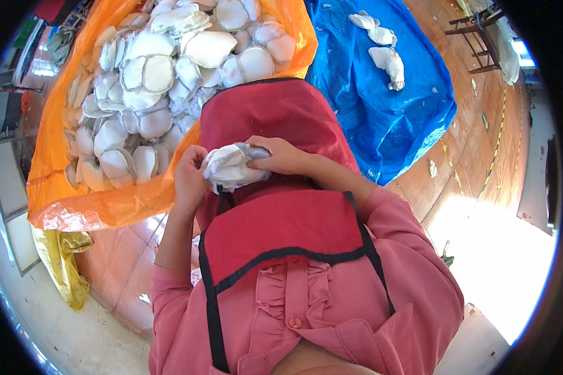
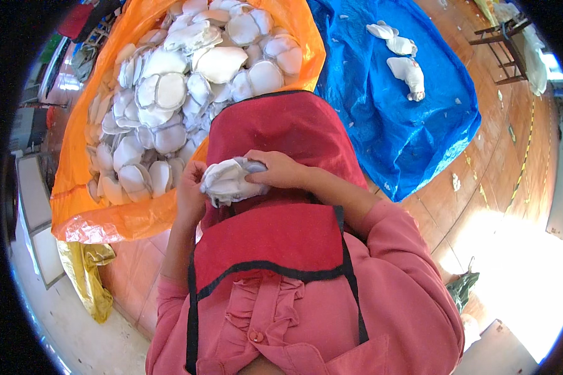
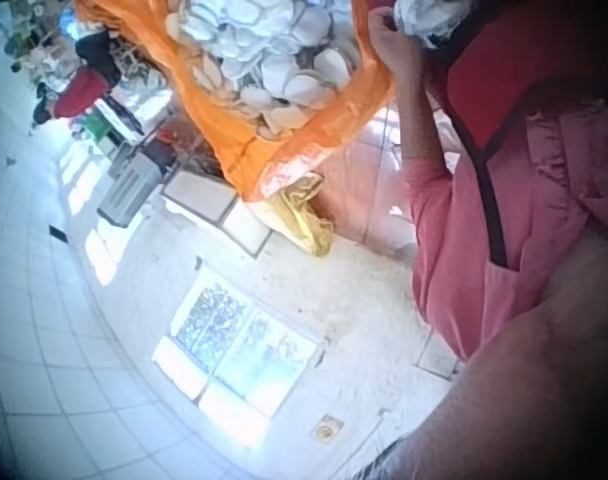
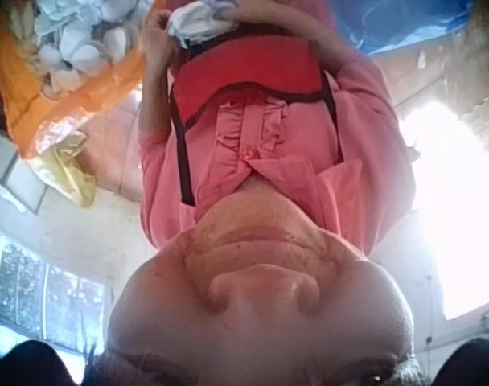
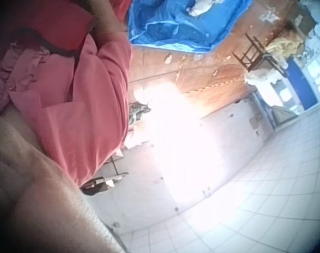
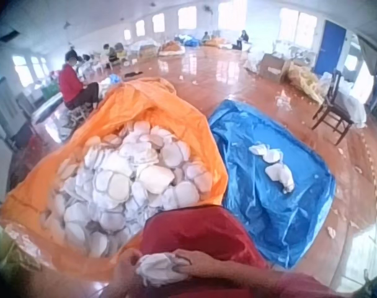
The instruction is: The person repeatedly picks white cup-shaped items from an orange sack, fills them with a white fibrous material, and folds the edges to close them. The finished items are placed onto a blue tarp on the floor. The process is repeated continuously.
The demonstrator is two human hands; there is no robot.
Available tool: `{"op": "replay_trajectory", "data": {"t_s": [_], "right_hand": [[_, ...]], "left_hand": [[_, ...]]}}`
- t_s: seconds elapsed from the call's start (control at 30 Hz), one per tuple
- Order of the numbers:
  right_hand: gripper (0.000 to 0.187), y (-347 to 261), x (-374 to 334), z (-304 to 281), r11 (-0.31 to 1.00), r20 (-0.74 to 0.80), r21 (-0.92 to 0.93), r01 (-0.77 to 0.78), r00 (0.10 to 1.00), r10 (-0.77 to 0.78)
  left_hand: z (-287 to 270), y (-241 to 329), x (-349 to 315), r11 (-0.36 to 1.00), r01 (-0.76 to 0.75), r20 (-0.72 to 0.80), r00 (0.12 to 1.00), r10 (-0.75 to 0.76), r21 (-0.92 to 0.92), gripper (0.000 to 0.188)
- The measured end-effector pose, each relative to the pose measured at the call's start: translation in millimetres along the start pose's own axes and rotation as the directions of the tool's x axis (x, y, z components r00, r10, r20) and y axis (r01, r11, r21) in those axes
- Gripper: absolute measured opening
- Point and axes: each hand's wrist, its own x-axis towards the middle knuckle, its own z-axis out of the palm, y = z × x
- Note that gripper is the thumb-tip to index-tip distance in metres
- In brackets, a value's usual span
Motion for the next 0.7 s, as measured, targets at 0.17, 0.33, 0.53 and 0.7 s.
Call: {"op": "replay_trajectory", "data": {"t_s": [0.17, 0.33, 0.53, 0.7], "right_hand": [[0.058, 17, 5, 5, 0.964, -0.067, 0.254, 0.078, 0.996, -0.063], [0.061, -9, 9, -5, 0.987, 0.119, 0.161, -0.027, 0.993, 0.008], [0.044, -17, 10, -5, 0.978, 0.122, 0.195, -0.069, 0.991, 0.045], [0.04, 2, 14, 7, 0.996, -0.089, 0.077, -0.053, 0.994, 0.06]], "left_hand": [[-3, 8, 18, 0.982, 0.1, 0.196, 0.978, -0.068, -0.161, 0.009], [4, 6, 24, 0.969, 0.177, 0.292, 0.949, -0.12, -0.175, 0.014], [14, 9, 20, 0.861, 0.371, 0.323, 0.91, -0.261, -0.348, 0.016], [25, 13, 21, 0.813, 0.451, 0.36, 0.876, -0.322, -0.37, 0.013]]}}
